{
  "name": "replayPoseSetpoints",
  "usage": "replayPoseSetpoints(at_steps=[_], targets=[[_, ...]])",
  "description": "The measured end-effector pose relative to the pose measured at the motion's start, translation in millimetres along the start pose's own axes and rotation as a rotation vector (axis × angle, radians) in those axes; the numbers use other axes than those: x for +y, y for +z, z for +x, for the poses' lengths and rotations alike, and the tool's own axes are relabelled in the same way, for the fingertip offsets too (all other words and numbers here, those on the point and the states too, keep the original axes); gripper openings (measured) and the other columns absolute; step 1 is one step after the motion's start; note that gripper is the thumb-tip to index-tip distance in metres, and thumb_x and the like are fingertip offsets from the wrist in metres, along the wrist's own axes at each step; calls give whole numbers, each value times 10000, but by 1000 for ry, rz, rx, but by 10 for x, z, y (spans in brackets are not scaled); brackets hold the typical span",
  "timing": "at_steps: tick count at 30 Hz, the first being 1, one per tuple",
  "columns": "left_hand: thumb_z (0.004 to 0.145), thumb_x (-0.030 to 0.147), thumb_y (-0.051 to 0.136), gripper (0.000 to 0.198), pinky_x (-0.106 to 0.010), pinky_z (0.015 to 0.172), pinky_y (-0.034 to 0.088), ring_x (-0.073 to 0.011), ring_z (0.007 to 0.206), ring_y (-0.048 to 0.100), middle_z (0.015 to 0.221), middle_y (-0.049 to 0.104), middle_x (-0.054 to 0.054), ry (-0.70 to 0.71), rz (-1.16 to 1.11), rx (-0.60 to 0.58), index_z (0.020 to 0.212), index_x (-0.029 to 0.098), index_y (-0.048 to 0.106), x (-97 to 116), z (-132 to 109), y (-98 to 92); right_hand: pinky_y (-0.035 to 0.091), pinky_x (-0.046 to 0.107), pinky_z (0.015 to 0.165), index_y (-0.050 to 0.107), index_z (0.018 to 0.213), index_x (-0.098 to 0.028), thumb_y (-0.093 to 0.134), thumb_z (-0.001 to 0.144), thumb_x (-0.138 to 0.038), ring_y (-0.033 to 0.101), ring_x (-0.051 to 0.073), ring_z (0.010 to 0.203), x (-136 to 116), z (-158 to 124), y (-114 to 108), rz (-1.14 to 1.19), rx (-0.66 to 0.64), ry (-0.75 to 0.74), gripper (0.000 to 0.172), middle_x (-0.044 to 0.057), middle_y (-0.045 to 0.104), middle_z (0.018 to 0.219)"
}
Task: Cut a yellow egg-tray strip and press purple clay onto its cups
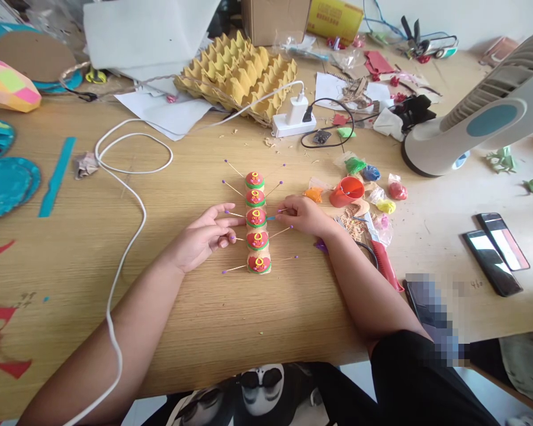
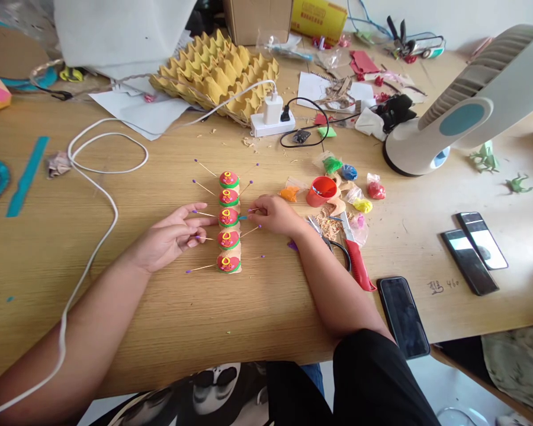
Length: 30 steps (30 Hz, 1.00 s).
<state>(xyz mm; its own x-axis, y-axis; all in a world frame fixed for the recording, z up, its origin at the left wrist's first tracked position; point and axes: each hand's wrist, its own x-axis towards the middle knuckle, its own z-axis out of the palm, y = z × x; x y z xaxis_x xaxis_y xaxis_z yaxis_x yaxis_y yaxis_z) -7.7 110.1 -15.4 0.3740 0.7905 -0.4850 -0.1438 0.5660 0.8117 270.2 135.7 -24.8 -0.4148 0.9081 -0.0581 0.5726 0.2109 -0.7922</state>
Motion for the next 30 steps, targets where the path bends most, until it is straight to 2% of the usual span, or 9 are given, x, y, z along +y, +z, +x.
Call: replayPoseSetpoints(at_steps=[30], targets=[[761,139,694,613,-222,593,415,-114,737,607,1217,694,-136,-6,4,-15,1331,224,485,4,6,-4,301,263,602,691,850,-139,643,846,-265,425,120,613,-37,1,-5,-57,-11,6,135,-33,505,619]])
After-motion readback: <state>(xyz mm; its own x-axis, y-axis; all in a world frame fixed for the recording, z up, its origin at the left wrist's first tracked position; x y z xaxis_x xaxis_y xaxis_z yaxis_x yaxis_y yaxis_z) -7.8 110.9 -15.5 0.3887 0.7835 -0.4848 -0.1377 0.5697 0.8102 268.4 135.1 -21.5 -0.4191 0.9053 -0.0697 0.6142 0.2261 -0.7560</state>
